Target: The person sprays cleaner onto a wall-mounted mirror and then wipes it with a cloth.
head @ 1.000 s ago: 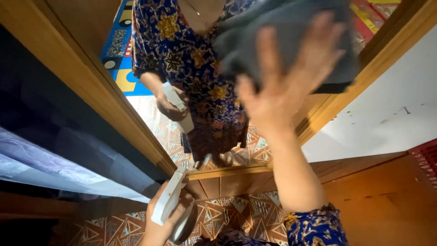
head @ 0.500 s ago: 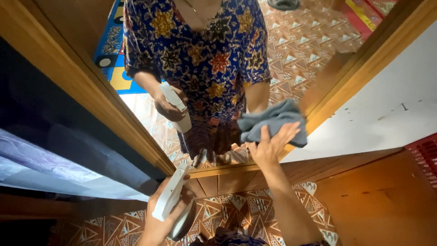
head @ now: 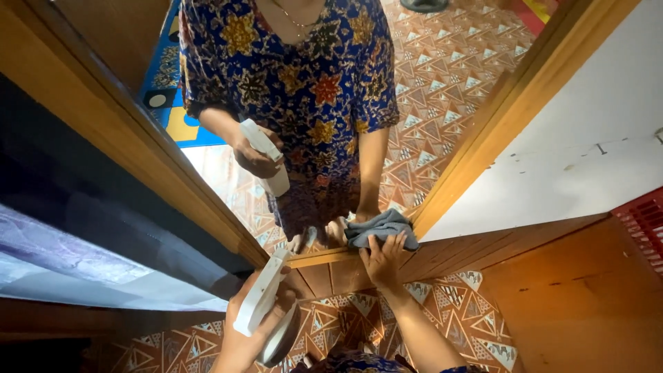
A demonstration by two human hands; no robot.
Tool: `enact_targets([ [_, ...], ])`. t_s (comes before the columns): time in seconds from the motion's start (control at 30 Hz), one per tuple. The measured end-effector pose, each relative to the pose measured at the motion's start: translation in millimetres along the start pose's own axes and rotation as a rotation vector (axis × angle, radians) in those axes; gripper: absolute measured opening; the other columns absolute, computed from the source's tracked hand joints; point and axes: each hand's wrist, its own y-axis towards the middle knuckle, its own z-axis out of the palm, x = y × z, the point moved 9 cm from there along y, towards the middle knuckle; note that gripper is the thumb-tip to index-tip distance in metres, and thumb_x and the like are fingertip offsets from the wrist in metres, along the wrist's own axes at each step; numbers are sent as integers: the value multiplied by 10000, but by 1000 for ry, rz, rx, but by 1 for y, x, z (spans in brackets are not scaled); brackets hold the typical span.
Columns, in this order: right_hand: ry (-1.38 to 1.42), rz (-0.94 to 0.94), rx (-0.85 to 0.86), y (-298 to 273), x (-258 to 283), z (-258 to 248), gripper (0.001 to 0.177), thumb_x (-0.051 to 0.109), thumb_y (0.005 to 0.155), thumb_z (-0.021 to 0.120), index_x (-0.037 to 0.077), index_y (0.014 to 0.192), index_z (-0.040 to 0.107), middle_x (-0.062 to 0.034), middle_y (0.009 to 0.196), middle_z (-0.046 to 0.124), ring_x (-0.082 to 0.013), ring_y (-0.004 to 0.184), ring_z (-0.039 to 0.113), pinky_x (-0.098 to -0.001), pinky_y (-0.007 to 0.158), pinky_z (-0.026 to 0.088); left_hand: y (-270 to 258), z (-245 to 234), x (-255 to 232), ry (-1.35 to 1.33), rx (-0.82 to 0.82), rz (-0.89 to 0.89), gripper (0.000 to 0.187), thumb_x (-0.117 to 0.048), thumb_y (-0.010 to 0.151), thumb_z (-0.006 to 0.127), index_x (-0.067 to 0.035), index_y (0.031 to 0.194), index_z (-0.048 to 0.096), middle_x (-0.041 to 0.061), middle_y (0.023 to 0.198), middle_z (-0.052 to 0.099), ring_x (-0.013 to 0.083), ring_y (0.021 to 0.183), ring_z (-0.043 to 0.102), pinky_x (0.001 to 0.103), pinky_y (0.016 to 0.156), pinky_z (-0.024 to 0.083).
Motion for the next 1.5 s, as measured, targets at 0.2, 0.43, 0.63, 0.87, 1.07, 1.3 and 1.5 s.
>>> enact_targets([
  [0.2, 46, 40, -21, 48, 14, -31, 524, 400, 930, 688, 88, 1336, 576, -380, 1431, 269, -679, 1470, 89, -777, 1199, 95, 0, -8, 8, -1, -38, -13, 609, -37, 743, 709, -18, 1343, 606, 94, 998, 791, 151, 915, 755, 295, 828, 574],
  [0.43, 0, -96, -335, 187, 79, -166, 743, 534, 1019, 575, 240, 1616, 247, -283, 1693, -132, -579, 1560, -106, -801, 1216, -34, -1, -8, 9, 77, -52, -5, 537, -78, 799, 760, -30, 1319, 636, 109, 934, 801, 145, 862, 759, 293, 802, 581],
  [0.63, -46, -180, -390, 237, 124, -203, 731, 688, 1062, 390, 445, 1682, 88, -143, 1746, -193, -461, 1572, -140, -725, 1251, -56, 1, 0, 0, 63, -51, 52, 496, -73, 809, 751, -34, 1292, 646, 61, 963, 768, 132, 861, 725, 283, 793, 562],
  [0.87, -265, 34, 959, 175, 123, -92, 611, 634, 1046, 332, 605, 1625, 139, -250, 1664, 5, -496, 1561, -9, -751, 1221, -103, 3, 11, -6, 111, -77, 116, 487, -73, 796, 750, -37, 1274, 663, 61, 929, 763, 130, 843, 714, 281, 793, 556],
  [1.07, -214, -276, 710, 48, 38, 58, 487, 586, 874, 619, 514, 1341, 503, -29, 1612, 297, -312, 1444, 295, -620, 1114, 267, 2, 26, -1, 61, -69, 79, 519, -68, 775, 777, -44, 1281, 661, 67, 892, 756, 136, 818, 689, 289, 770, 548],
  [1.3, -295, -402, 462, 56, 9, 19, 574, 545, 889, 655, 531, 1451, 539, -50, 1526, 383, -293, 1383, 416, -606, 1088, 356, -4, 34, -10, 48, -85, 89, 504, -48, 792, 764, -50, 1284, 658, 60, 859, 747, 147, 802, 702, 298, 778, 565],
  [1.5, -102, -252, -59, 161, 48, -118, 706, 645, 941, 593, 495, 1568, 305, -300, 1527, 191, -596, 1447, 132, -794, 1149, 47, -7, 29, -14, 87, -154, 127, 471, -44, 793, 746, -54, 1255, 653, 53, 900, 756, 136, 843, 739, 288, 785, 576],
])
